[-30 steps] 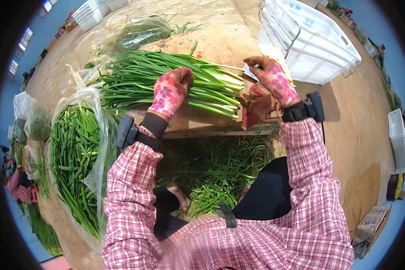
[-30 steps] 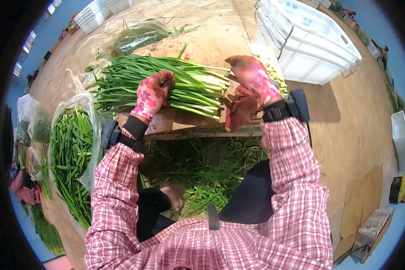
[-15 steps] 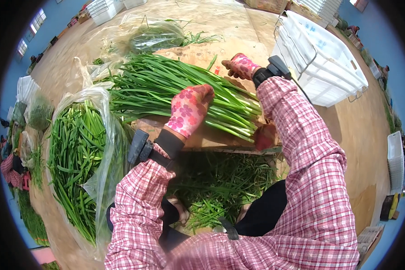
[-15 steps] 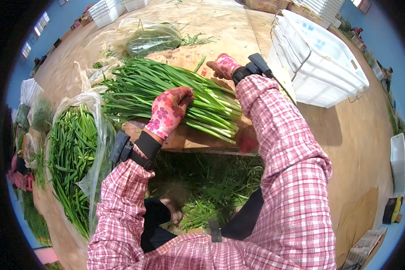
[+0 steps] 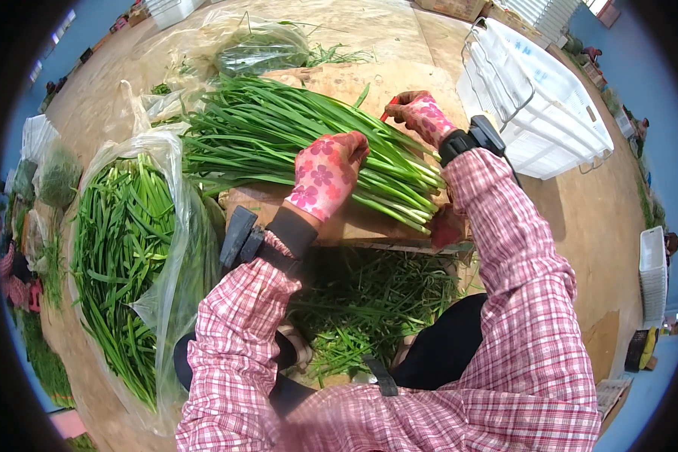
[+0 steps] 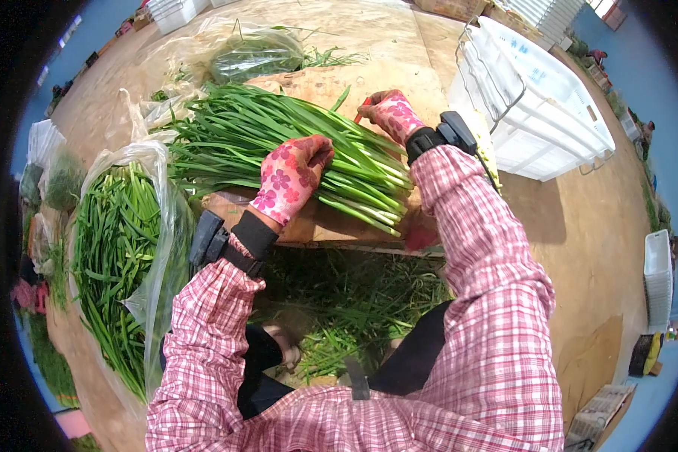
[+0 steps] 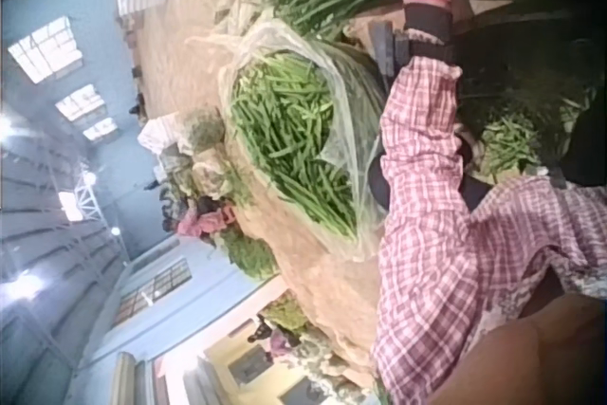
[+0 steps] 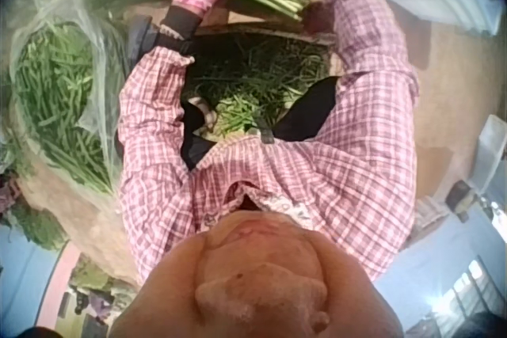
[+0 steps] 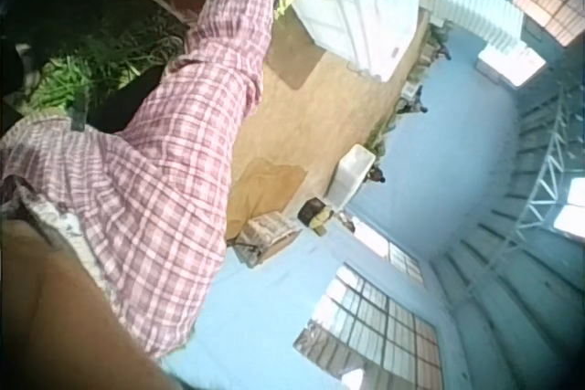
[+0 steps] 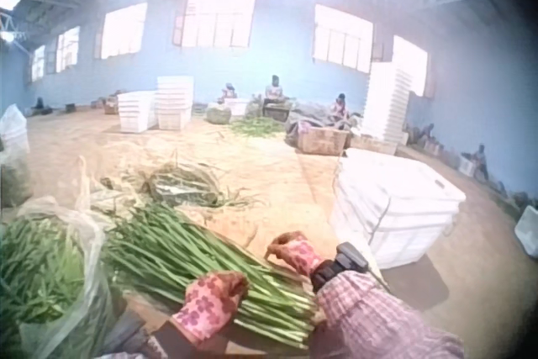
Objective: The person takes bunches of chives from a plastic bag, aligns the stems, and secures each bunch with a red plastic tie. They use a knife to trim the root ends of the chives on a wooden board before placing the tied bunches onto a pile.
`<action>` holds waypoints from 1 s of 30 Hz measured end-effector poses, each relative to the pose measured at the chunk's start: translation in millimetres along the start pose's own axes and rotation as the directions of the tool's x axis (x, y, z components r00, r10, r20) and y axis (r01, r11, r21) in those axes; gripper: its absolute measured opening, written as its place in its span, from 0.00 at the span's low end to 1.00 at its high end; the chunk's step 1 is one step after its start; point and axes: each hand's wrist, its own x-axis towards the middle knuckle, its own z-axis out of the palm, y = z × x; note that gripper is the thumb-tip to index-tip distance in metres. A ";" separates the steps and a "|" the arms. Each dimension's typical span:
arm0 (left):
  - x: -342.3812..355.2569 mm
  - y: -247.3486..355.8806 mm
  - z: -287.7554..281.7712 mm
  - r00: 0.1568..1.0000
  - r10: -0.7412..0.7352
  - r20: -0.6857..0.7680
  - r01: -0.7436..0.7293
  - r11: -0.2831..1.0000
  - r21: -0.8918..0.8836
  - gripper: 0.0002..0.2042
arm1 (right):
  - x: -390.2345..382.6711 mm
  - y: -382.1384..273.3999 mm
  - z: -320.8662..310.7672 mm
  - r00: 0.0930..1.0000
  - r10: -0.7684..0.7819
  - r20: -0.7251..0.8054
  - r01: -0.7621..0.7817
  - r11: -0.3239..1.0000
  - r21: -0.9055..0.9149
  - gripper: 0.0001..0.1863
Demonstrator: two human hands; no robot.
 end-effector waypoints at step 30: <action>16.4 16.7 14.1 0.904 -0.403 0.145 0.401 0.677 -0.617 0.10 | -138.3 -1.5 57.5 0.576 -0.739 -0.350 0.617 0.673 -0.407 0.08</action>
